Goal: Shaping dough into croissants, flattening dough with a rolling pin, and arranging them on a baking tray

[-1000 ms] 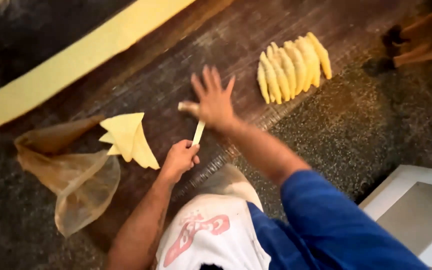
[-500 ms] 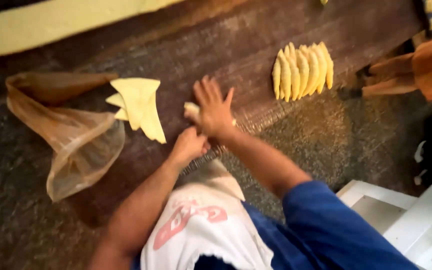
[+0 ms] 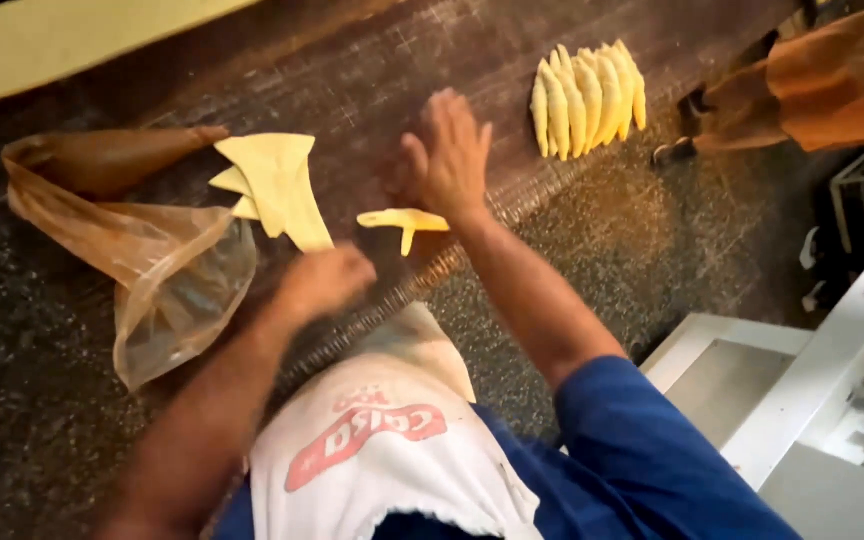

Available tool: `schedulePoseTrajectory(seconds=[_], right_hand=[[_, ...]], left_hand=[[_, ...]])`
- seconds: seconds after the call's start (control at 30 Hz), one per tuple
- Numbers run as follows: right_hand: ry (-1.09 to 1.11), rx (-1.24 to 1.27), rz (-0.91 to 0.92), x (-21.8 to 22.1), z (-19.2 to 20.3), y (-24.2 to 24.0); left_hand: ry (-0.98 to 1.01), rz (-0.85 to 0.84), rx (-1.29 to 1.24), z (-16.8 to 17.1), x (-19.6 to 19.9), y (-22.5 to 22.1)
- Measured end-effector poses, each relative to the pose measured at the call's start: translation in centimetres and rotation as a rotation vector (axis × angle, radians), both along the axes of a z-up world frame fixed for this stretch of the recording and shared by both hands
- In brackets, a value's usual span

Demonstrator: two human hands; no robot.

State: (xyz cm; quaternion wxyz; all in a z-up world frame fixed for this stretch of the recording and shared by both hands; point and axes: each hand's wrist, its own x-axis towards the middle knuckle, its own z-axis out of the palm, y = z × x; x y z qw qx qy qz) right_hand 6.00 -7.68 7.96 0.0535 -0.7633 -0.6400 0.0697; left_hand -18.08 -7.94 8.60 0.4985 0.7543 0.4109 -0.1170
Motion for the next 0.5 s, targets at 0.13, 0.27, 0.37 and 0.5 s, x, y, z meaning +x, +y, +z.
schedulePoseTrajectory(seconds=[0.13,0.27,0.37,0.5], right_hand=[[0.024,-0.017,0.103,-6.0,-1.9,-9.5],[0.03,0.058,0.242,-7.4,0.9,-15.6],[0.317,0.081,0.28,-2.9,2.1,-14.2],[0.427,0.114,-0.453,7.9,7.8,-8.6]], left_hand=[[-0.389,0.163,0.916,-5.1,-0.6,8.4],[-0.005,-0.098,1.211,-2.4,-1.9,10.9],[0.259,-0.224,1.233,-3.0,-2.4,11.0],[0.378,-0.241,1.113,0.3,-1.3,14.1]])
